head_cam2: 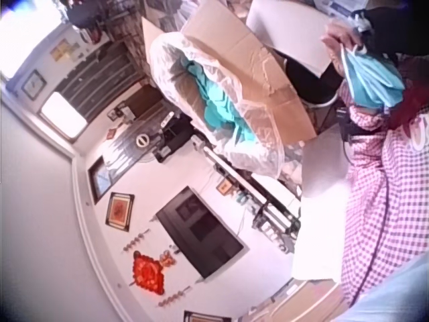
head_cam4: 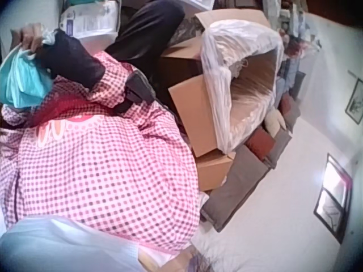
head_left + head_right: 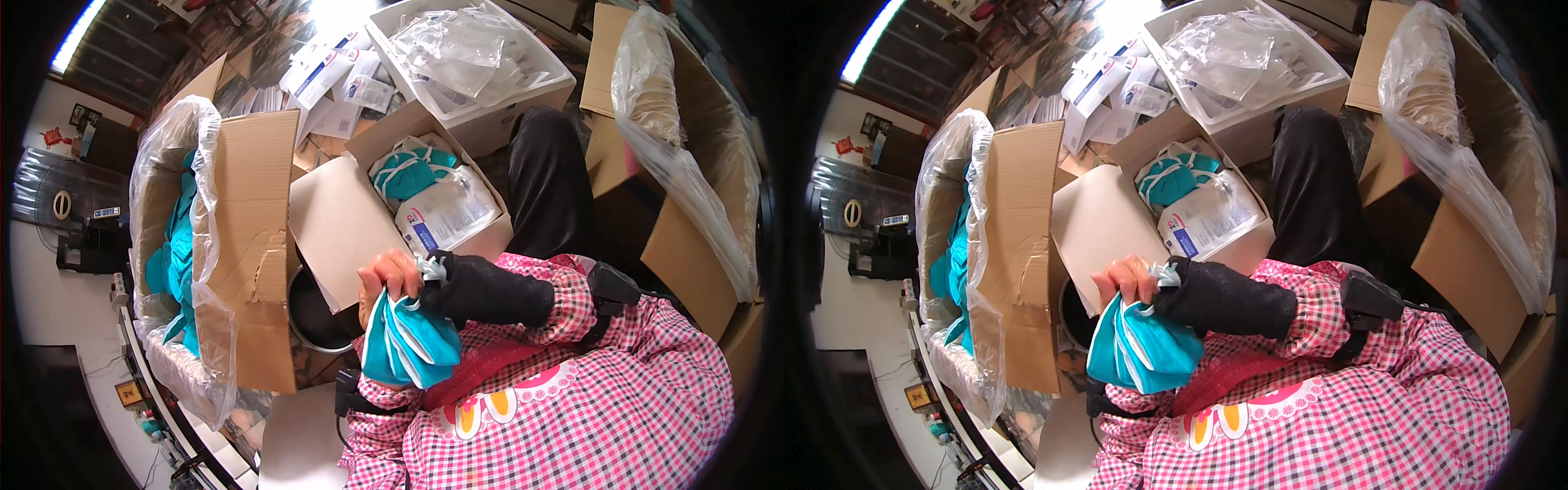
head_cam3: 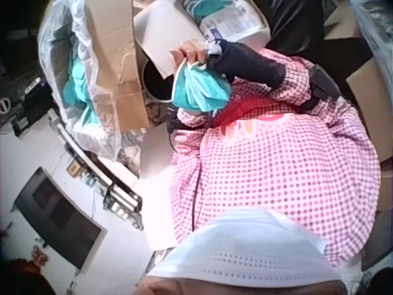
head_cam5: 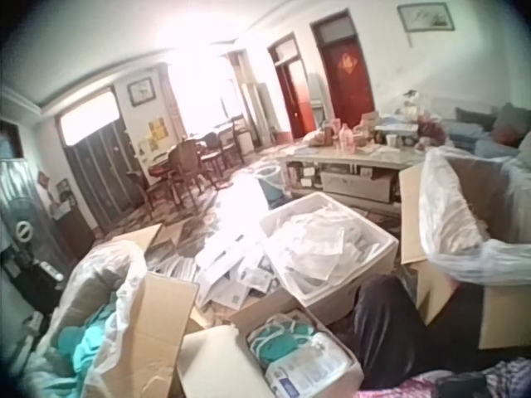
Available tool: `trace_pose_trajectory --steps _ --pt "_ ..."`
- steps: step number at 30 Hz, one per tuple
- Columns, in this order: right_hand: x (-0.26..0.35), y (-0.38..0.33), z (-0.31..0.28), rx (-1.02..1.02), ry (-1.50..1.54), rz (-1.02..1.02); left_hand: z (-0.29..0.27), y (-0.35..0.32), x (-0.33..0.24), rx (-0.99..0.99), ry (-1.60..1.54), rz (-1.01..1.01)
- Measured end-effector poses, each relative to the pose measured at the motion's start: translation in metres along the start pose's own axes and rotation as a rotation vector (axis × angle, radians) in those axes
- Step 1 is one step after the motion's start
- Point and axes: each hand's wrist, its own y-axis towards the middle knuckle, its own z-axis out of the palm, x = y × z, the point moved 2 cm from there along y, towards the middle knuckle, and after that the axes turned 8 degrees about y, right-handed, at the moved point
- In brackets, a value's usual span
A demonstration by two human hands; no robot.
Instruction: Inspecting and packing medical face masks into boxes.
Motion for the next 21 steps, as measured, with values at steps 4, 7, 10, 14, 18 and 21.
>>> trace_pose_trajectory --steps 4,7,10,14,18,21 --pt "-0.014 -0.006 0.001 -0.059 -0.270 -0.251 -0.019 -0.011 0.030 -0.036 -0.006 0.116" --pt "-0.028 -0.011 0.002 -0.175 -0.404 -0.456 -0.024 -0.020 0.040 -0.283 0.109 -0.136" --pt "-0.018 -0.016 -0.006 -0.184 -0.556 -0.397 -0.021 -0.030 0.018 -0.393 0.211 -0.563" --pt "-0.017 -0.019 -0.009 -0.114 -0.677 -0.249 -0.030 -0.034 -0.047 -0.251 -0.134 -1.043" --pt "-0.016 -0.025 -0.003 -0.124 -0.804 -0.250 -0.007 -0.015 -0.068 0.298 0.787 -1.046" --pt "-0.002 -0.025 0.001 -0.083 -1.170 -0.468 -0.001 -0.015 -0.068 0.341 0.781 -0.992"
